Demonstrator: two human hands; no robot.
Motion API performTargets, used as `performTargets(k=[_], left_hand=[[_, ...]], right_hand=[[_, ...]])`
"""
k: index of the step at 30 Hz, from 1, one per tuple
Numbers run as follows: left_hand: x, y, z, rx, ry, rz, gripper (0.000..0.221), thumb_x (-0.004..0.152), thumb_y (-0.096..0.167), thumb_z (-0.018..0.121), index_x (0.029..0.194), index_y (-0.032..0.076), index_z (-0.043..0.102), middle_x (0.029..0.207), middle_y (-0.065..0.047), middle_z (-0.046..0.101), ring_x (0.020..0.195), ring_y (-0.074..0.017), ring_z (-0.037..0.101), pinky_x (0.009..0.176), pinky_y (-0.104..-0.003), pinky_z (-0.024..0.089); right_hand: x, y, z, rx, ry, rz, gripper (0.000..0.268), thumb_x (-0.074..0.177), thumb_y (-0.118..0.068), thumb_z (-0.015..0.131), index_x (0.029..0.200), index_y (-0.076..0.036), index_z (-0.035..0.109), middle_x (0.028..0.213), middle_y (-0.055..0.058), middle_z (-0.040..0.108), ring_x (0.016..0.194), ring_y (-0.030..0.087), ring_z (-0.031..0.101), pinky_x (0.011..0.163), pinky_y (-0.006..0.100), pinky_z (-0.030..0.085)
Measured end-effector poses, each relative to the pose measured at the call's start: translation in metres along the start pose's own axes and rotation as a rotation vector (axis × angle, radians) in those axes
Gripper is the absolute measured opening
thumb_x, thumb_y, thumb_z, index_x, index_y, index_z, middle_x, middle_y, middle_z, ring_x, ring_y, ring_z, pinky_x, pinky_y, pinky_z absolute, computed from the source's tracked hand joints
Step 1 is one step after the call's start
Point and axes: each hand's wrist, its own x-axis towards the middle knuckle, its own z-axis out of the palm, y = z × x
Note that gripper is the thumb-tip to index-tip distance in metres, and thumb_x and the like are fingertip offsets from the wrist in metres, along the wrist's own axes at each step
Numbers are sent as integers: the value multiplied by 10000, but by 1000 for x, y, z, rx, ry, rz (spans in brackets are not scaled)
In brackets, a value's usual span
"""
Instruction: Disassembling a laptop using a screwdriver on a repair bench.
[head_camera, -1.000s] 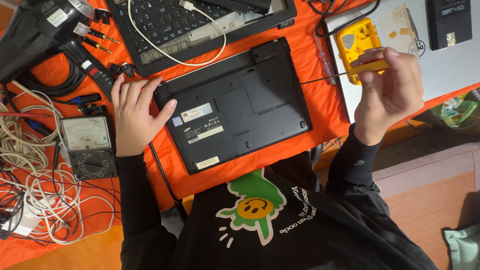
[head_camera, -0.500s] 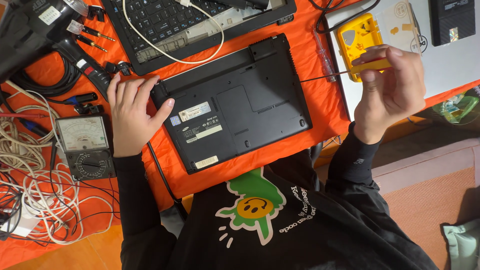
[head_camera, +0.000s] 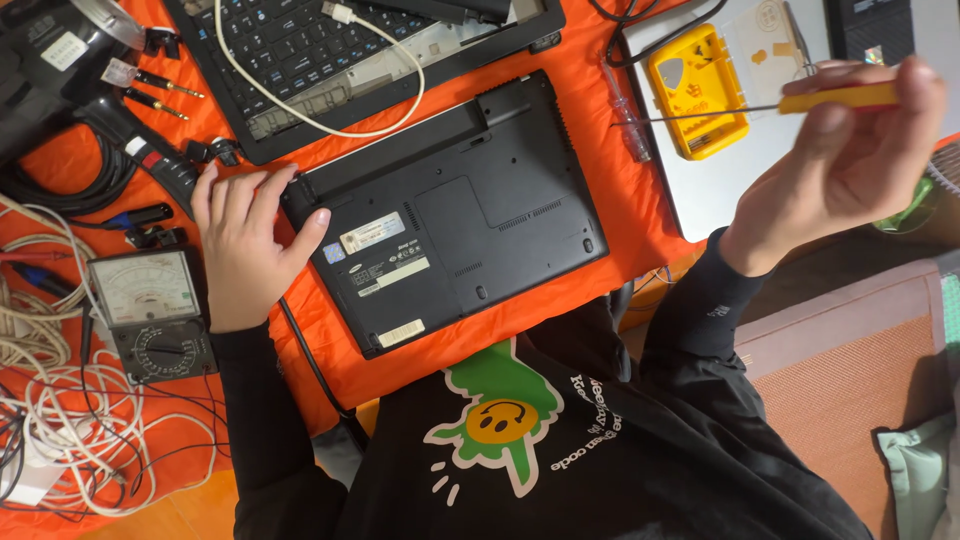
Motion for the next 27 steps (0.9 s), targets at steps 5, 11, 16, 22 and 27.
performTargets(k=[5,11,16,22,27], left_hand=[[0,0,1,0,1,3,452,1050,364,767,1314,11,669,1174,-118,624,1169,-285,582,1308,-532,290],[-1,-2,3,10,4,6,447,1053,363,769,1319,18,669,1175,-114,625,1154,-276,583,1284,-511,291],[-2,-3,4,16,8,8,446,1050,360,771,1322,21,671,1174,-110,626,1153,-273,582,1285,-508,296],[-2,-4,5,27,7,4,444,1048,358,770,1319,21,675,1173,-106,627,1152,-269,583,1285,-508,298],[-3,-4,5,27,5,3,443,1052,356,769,1325,21,674,1174,-105,626,1149,-267,581,1290,-508,297]], right_hand=[[-1,21,-20,-73,135,45,270,1182,-84,619,1430,-26,531,1162,174,691,912,247,706,841,374,598],[1,39,-26,-213,235,-34,172,1174,-32,570,1343,-24,601,1139,160,700,975,231,694,842,356,579],[-7,60,-31,-310,272,-41,274,1143,-35,579,1414,-46,534,1136,141,738,958,205,696,823,348,608],[-13,68,-26,-278,284,-41,331,1182,-27,577,1494,-111,503,1158,126,709,1014,204,656,879,347,583],[-16,69,-29,-261,293,73,341,1158,14,580,1478,-73,502,1108,93,712,938,154,632,808,299,535]])
